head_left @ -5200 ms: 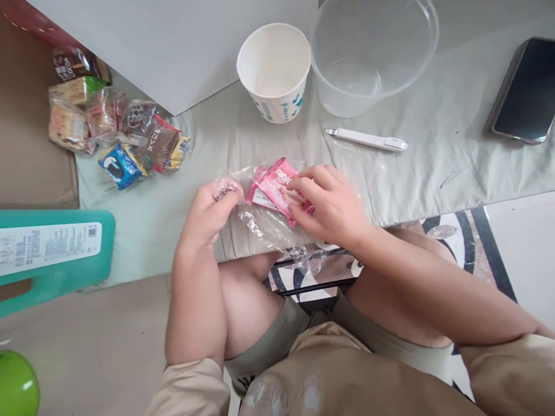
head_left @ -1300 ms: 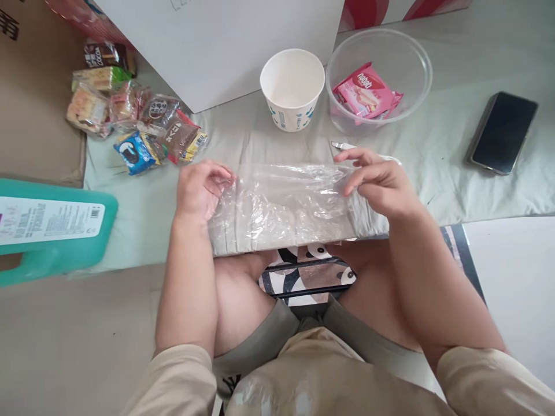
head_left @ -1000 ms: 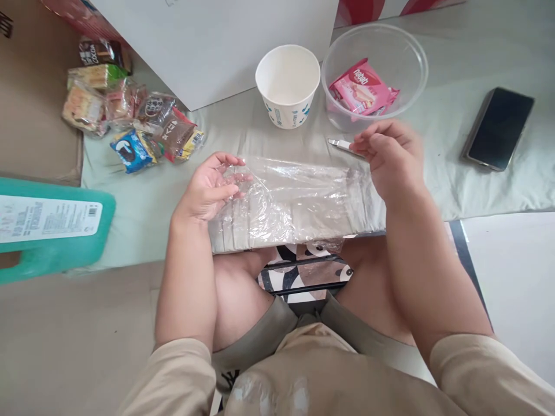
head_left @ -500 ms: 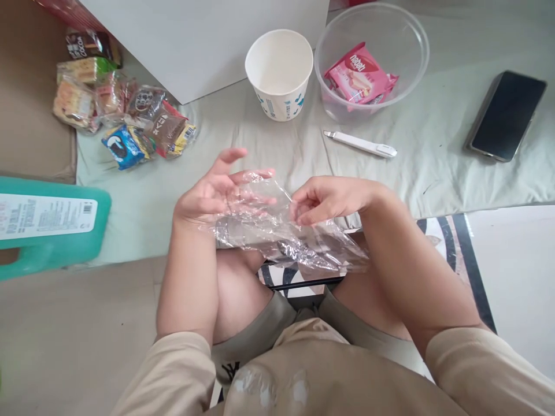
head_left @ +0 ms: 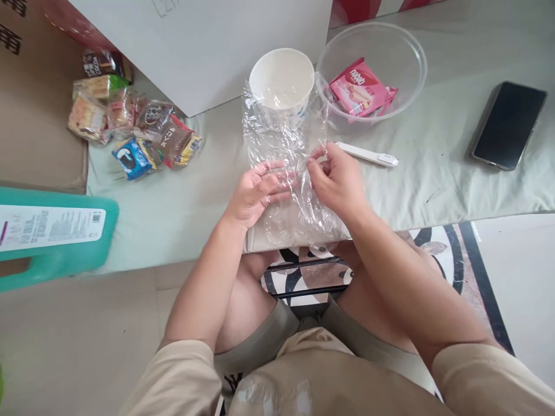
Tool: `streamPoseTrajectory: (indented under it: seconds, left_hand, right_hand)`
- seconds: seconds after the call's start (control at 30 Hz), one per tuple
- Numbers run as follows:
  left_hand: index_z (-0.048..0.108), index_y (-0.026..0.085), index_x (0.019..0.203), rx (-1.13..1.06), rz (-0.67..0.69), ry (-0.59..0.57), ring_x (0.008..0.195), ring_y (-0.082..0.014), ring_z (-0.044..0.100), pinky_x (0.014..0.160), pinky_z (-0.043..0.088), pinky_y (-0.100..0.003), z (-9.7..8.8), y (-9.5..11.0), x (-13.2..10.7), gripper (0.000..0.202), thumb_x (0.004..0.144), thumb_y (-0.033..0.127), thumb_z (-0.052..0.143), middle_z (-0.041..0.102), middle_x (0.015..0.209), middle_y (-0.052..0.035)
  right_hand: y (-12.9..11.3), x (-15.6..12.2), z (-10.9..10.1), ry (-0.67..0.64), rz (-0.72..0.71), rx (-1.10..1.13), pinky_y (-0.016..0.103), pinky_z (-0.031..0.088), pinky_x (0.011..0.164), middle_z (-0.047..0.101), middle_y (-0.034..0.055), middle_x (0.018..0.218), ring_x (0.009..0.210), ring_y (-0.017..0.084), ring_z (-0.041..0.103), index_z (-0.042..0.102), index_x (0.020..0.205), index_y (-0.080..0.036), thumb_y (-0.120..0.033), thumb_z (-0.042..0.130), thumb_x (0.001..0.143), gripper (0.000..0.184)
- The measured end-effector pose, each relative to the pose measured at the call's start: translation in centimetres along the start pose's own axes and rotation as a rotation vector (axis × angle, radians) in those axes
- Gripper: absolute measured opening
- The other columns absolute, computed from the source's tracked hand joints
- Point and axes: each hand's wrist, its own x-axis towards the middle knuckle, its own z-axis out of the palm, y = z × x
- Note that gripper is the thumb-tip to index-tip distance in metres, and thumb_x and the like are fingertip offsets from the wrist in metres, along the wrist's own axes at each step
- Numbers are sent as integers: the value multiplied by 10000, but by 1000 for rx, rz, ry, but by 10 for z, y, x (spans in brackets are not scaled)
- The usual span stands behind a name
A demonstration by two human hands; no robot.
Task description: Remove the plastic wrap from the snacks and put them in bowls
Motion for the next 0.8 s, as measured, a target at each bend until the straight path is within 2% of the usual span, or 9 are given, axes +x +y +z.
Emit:
streamPoseTrajectory:
  seconds: [0.1,0.2,0.3,0.37,0.47,0.57,0.7,0.8]
  left_hand:
    - [623,203,922,108,46,163,697,-159,770,552,567,-198,1,-1,2,532,588,446,959,793,836,-14]
    - [602,205,883,121,64,252,671,-141,762,546,568,-183,-3,2,2,458,625,403,925,780,788,-1]
    - [633,202,1001,83,12,146,747,-188,799,599,622,-228,-7,5,-1,545,655,527,900,807,855,-39]
    - [649,194,1055,128,-18,68,719,-200,798,603,638,-256,-8,4,-2,590,647,531,912,805,826,-39]
    - [669,187,969,229,58,87,642,-172,771,569,619,-241,-10,-1,-1,468,652,419,923,786,751,-13]
    - [664,191,907,253,156,92,672,-173,783,573,618,-234,-15,-3,0,390,674,393,903,794,761,-14]
    - [655,212,955,303,102,27,541,-172,741,465,562,-220,-25,-1,-1,389,711,422,875,758,645,17]
    - [656,230,999,292,117,23,478,-167,709,402,513,-205,-32,0,-3,389,725,413,862,730,595,42]
  right_hand:
    - [-5,-2,-2,29,-17,-139,315,322,592,373,-107,470,454,117,362,512,827,-255,-211,601,916,133]
    - [-6,-2,-3,34,-5,-139,322,324,618,354,-109,469,461,124,361,520,834,-255,-199,596,917,126]
    - [-7,-3,-3,19,-27,-99,320,339,622,352,-113,468,456,119,360,528,838,-256,-197,598,918,121]
    - [-7,-4,-3,-12,-43,-69,315,345,606,388,-110,470,454,115,374,542,852,-256,-216,617,912,104]
    - [-3,-3,-5,-108,24,50,299,361,558,511,-91,501,455,119,445,585,931,-250,-212,601,903,50]
    - [5,2,-8,-192,130,203,276,389,520,586,-60,552,488,134,543,617,976,-238,-188,568,893,108]
    - [13,10,-10,-218,69,295,265,460,549,694,-7,822,573,114,607,649,948,-233,-191,594,861,111]
    - [15,10,-10,-254,2,306,258,487,569,707,12,1013,613,94,601,665,912,-224,-165,617,802,134]
